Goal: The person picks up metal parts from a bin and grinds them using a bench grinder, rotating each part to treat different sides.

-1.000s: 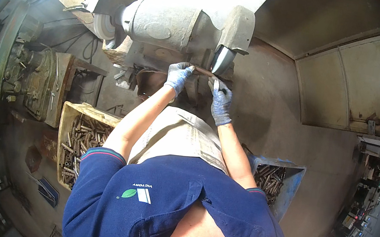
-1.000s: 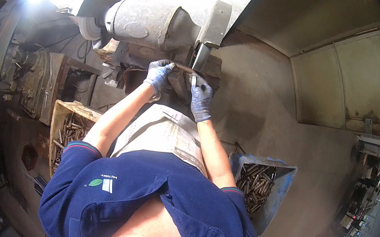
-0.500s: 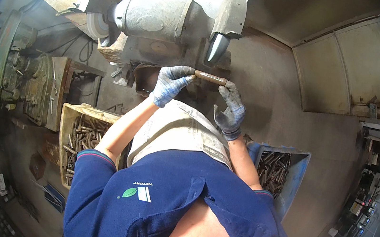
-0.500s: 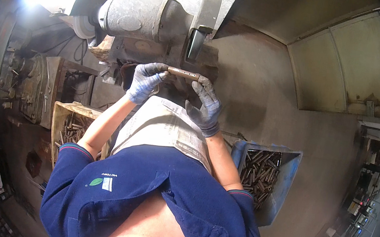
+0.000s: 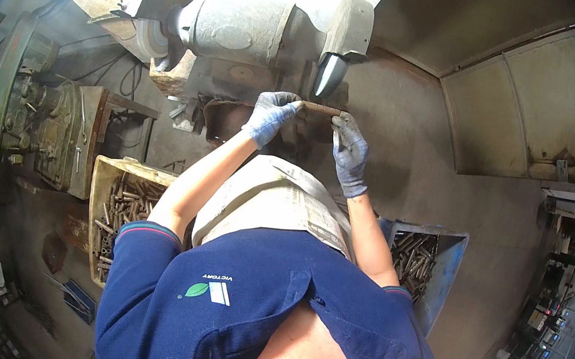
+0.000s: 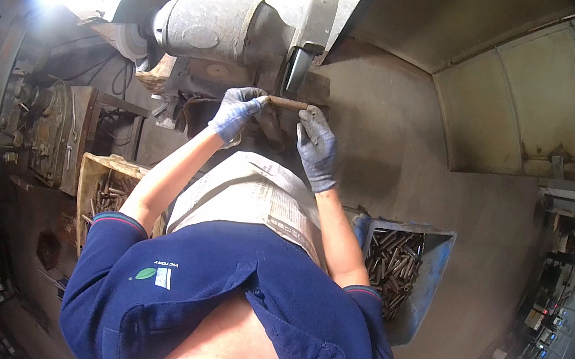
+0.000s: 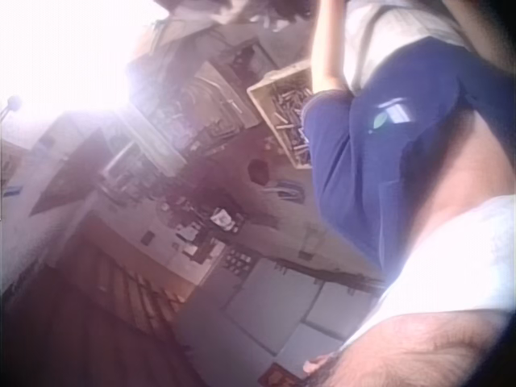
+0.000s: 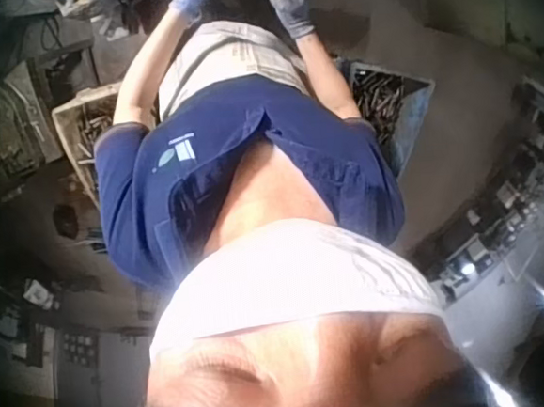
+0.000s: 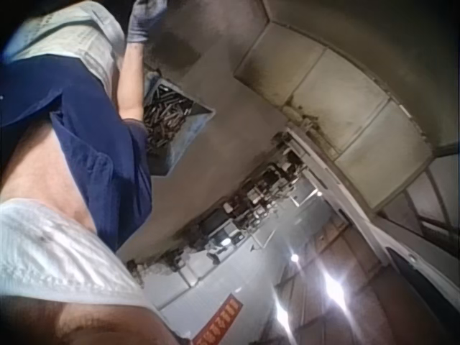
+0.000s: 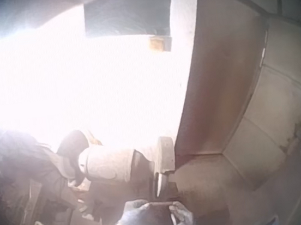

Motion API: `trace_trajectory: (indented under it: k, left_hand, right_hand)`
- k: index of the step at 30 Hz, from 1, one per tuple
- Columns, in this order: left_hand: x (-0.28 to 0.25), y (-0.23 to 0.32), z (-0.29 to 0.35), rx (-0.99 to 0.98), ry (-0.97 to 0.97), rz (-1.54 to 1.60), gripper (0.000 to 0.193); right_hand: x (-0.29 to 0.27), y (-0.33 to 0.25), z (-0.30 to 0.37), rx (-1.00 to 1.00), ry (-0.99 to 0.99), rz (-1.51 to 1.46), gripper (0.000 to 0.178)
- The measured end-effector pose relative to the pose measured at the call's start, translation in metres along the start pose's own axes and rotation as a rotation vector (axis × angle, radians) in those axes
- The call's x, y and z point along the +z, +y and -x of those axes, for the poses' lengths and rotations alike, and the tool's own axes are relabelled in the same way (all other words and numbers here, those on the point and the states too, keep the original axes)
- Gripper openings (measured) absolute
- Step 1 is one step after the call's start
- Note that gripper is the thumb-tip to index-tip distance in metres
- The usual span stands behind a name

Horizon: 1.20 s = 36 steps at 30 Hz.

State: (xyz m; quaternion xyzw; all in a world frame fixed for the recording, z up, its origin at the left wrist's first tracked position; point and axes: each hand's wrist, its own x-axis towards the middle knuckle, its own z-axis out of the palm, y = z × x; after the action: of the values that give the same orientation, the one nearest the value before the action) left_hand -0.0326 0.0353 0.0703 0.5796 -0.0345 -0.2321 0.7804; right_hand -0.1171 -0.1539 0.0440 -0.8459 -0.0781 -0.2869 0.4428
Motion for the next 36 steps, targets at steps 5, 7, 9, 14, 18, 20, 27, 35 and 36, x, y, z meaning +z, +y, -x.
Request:
trace_trajectory:
  k: [5, 7, 9, 14, 18, 20, 27, 35, 36]
  left_hand:
    - [-0.001, -0.042, -0.034, 0.006, 0.095, -0.021, 0.011]
    - [0.005, -0.051, -0.043, -0.042, 0.14, 0.003, 0.011]
    - [0.008, -0.052, -0.048, -0.073, 0.148, -0.015, 0.012]
    - [0.0, -0.05, -0.049, -0.047, 0.136, -0.042, 0.012]
    - [-0.012, -0.034, -0.043, -0.043, 0.2, -0.091, 0.012]
    - [-0.016, -0.028, -0.04, -0.051, 0.201, -0.02, 0.012]
    - [-0.043, -0.054, -0.051, 0.01, 0.211, -0.023, 0.012]
    - [-0.011, -0.003, 0.01, 0.145, 0.046, -0.041, 0.014]
    - [-0.007, -0.002, 0.013, 0.161, 0.042, -0.047, 0.016]
  right_hand:
    - [0.008, 0.023, -0.009, 0.416, -0.021, -0.385, 0.022]
    - [0.008, 0.027, -0.011, 0.329, 0.03, -0.287, 0.016]
    - [0.006, 0.035, -0.01, 0.306, 0.024, -0.168, 0.014]
    - [0.024, 0.046, -0.003, 0.389, 0.079, -0.248, 0.01]
    - [0.044, 0.035, -0.007, 0.426, 0.093, -0.284, 0.01]
    - [0.049, 0.03, -0.01, 0.405, 0.085, -0.292, 0.011]
    - [0.062, 0.031, -0.009, 0.432, 0.055, -0.384, 0.016]
    - [-0.008, -0.047, -0.002, -0.149, -0.02, 0.042, 0.04]
    - [-0.014, -0.046, 0.004, -0.2, -0.009, 0.109, 0.048]
